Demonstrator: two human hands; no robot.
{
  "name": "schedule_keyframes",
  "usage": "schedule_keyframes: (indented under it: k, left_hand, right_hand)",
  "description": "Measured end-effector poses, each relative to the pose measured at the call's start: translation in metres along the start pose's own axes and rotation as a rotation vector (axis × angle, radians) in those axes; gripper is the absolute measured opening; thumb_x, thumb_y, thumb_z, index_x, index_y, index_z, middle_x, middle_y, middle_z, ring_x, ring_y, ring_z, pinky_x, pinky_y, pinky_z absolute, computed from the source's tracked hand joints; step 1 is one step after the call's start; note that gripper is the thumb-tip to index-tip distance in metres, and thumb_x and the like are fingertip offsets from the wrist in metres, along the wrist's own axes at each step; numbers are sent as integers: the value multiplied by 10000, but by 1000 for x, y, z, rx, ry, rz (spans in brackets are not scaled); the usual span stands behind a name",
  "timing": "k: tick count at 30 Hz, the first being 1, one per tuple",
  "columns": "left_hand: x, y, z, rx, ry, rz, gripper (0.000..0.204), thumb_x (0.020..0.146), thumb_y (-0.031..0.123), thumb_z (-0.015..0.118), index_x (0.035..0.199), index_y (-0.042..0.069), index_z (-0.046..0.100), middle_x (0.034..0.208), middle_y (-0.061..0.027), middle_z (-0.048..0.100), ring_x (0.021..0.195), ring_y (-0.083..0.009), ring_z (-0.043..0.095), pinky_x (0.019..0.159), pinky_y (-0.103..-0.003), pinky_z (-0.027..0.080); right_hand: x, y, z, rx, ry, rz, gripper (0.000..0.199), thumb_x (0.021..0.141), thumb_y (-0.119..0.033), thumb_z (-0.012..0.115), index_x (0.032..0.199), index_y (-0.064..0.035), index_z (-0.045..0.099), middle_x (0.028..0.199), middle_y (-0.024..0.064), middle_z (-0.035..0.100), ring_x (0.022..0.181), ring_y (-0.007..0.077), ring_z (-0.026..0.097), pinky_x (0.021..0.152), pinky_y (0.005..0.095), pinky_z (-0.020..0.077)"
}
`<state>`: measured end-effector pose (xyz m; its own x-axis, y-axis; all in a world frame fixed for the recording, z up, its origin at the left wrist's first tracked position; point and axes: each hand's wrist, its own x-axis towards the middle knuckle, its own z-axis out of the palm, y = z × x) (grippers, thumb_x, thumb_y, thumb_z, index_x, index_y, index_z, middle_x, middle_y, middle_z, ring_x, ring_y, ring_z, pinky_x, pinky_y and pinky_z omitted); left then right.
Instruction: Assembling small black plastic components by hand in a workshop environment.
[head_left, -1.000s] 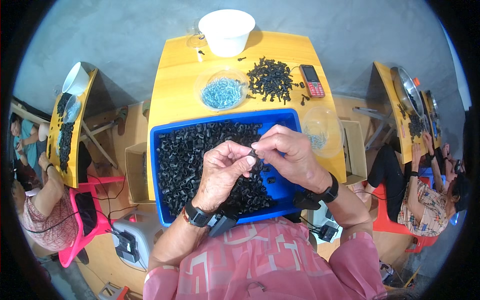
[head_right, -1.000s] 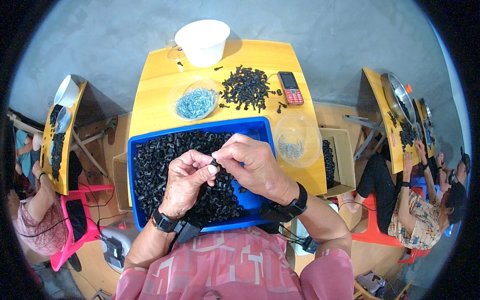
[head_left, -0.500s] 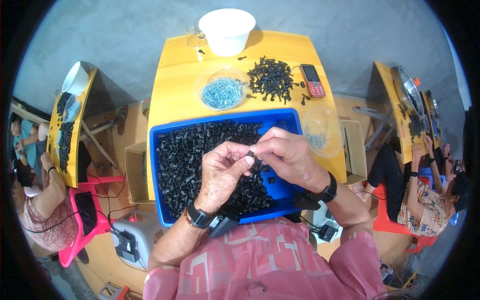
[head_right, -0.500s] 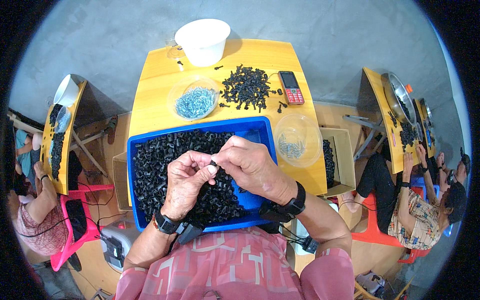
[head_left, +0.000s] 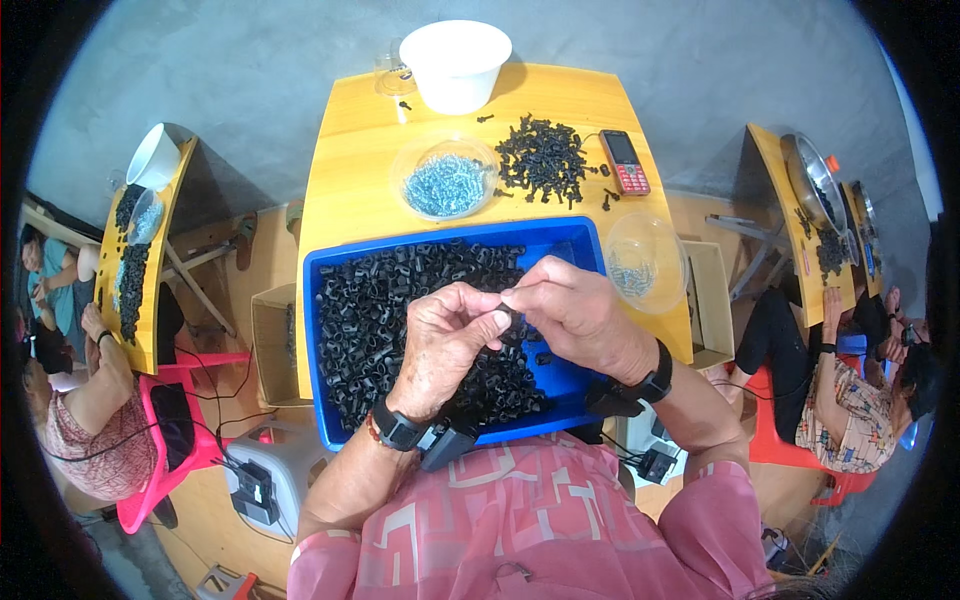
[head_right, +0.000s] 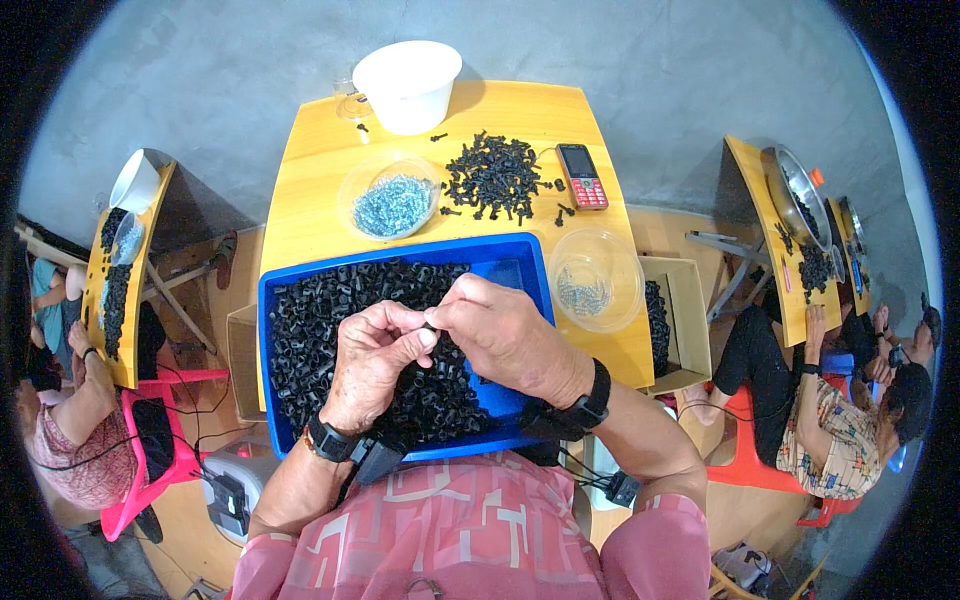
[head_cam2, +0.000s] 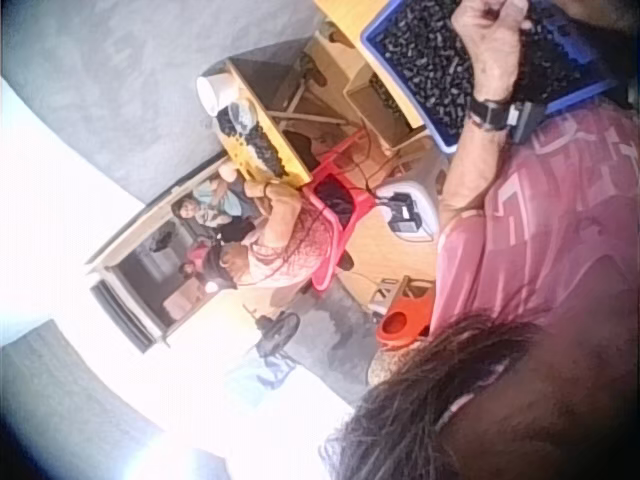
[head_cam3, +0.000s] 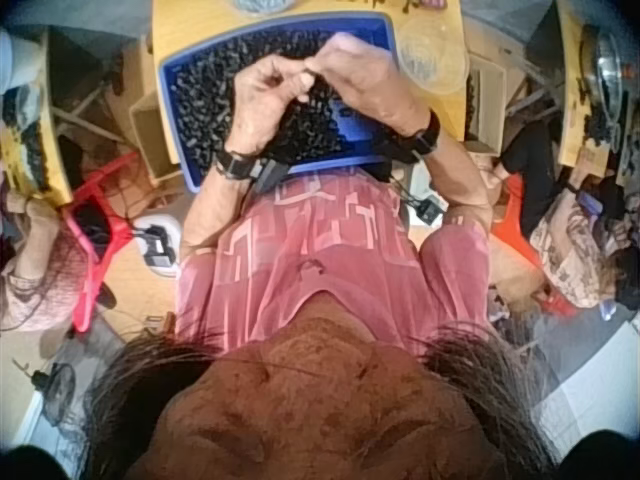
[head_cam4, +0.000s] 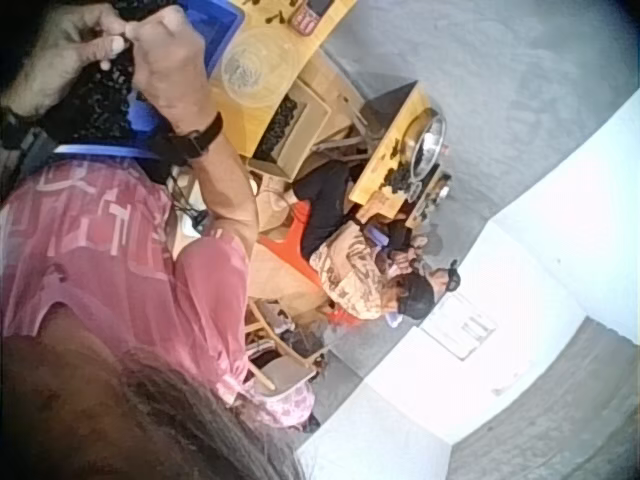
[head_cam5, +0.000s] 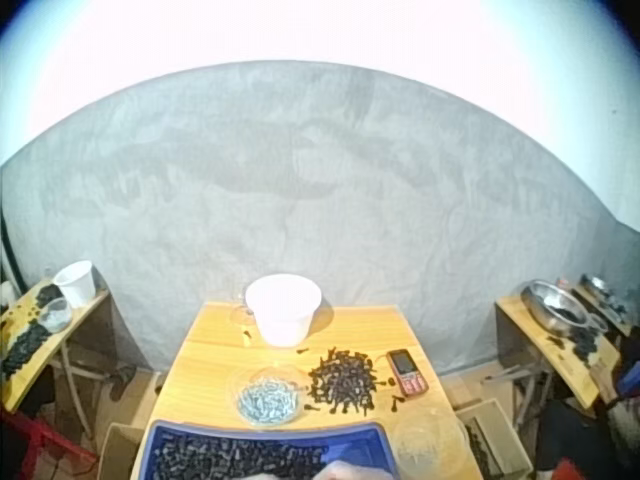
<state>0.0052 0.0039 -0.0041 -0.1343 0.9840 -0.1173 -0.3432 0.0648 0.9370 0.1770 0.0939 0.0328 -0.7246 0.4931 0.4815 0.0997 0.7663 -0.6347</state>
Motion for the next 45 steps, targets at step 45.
schedule_keyframes:
  k: [45]
  left_hand:
    - [-1,-5,4,-26,55,-60,120,906,66,695,984,-15,655,861,-45,675,728,-93,614,691,-234,517]
  right_hand:
    - [3,-18,-4,-195,-203,164,296,850,-219,722,968,15,586,812,161,580,728,343,618,646,422,514]
